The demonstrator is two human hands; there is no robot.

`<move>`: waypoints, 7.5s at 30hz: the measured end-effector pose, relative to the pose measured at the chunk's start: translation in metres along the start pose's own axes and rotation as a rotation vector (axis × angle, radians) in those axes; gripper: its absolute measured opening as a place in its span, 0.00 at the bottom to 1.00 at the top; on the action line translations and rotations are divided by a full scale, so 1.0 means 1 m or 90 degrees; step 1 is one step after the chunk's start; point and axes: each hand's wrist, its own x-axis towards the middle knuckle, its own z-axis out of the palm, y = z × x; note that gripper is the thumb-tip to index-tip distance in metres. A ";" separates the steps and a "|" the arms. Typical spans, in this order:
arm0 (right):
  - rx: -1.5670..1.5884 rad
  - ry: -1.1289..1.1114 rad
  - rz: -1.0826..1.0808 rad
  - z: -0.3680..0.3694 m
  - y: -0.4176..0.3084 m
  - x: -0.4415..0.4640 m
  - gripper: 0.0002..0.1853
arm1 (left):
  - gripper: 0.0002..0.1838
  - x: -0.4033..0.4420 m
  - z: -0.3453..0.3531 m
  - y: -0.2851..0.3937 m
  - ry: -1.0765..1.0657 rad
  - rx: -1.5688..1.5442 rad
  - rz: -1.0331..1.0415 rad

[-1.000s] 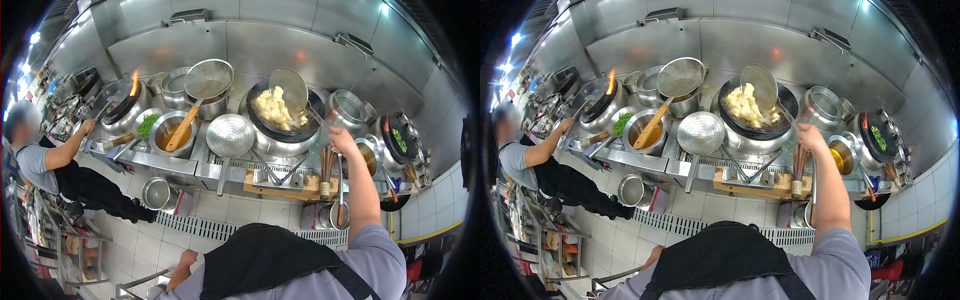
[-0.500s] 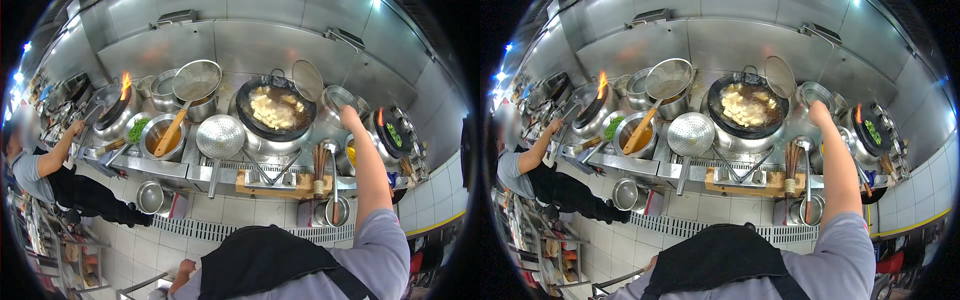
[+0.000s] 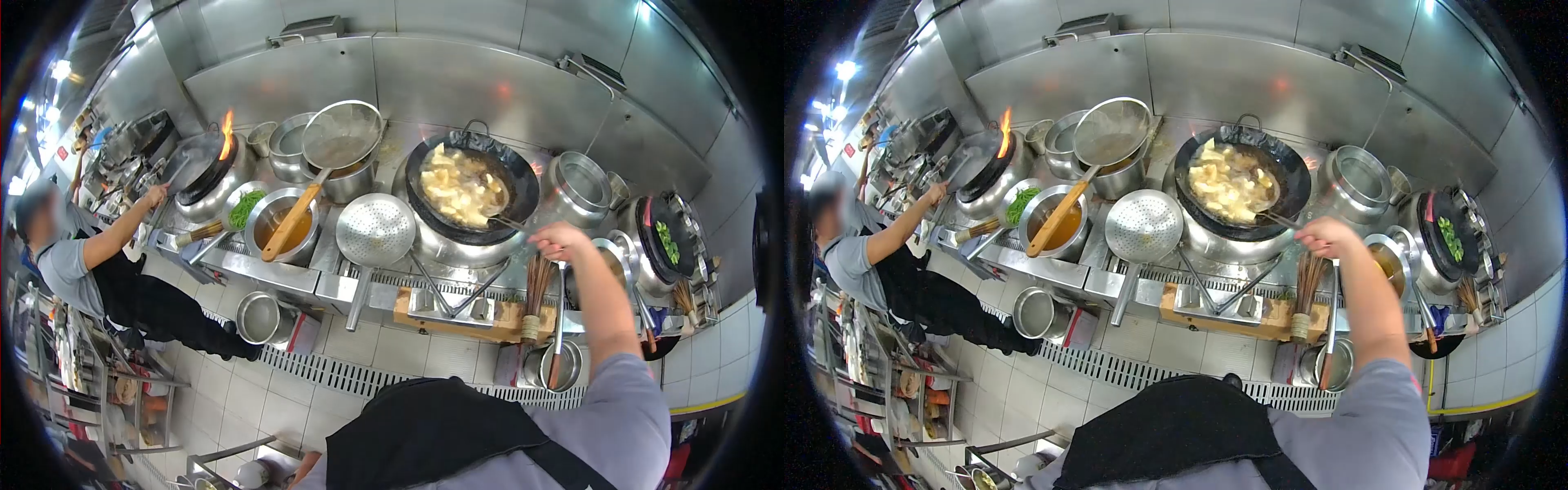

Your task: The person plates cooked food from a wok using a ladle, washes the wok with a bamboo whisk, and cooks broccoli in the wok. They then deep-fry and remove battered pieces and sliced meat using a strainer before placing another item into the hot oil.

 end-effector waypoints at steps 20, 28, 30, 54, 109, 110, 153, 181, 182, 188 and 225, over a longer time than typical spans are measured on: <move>0.045 0.032 -0.201 -0.004 0.054 0.016 0.08 | 0.15 0.020 -0.018 0.145 0.094 -0.126 -0.096; -0.018 -0.001 -0.176 -0.033 0.057 -0.016 0.07 | 0.15 0.014 0.022 0.119 -0.002 -0.244 -0.162; -0.031 0.010 -0.179 -0.032 0.052 -0.014 0.07 | 0.15 0.027 0.012 0.134 0.046 -0.471 -0.196; 0.070 0.112 -0.238 0.094 0.052 0.016 0.04 | 0.09 0.138 -0.227 0.390 -0.291 -0.810 0.081; -0.369 0.208 -0.096 -0.021 -0.009 -0.042 0.06 | 0.11 0.023 -0.339 0.550 -0.206 -0.689 0.268; -0.323 0.166 -0.084 -0.019 -0.009 -0.043 0.07 | 0.11 0.021 -0.339 0.544 -0.200 -0.691 0.266; -0.201 0.067 -0.245 0.065 0.024 -0.061 0.04 | 0.06 0.032 -0.241 0.419 -0.172 -0.721 0.203; -0.592 0.765 -0.278 -0.044 0.061 -0.027 0.11 | 0.13 0.107 -0.232 0.368 -0.244 -0.826 0.167; -0.687 0.753 -0.187 -0.048 0.060 -0.019 0.13 | 0.13 0.111 -0.230 0.366 -0.244 -0.825 0.171; -0.618 0.760 -0.284 -0.043 0.046 -0.029 0.12 | 0.12 0.128 -0.229 0.352 -0.235 -0.748 0.149; 0.113 0.304 -0.140 0.179 0.326 -0.161 0.29 | 0.13 0.040 -0.145 0.506 -0.460 0.328 0.567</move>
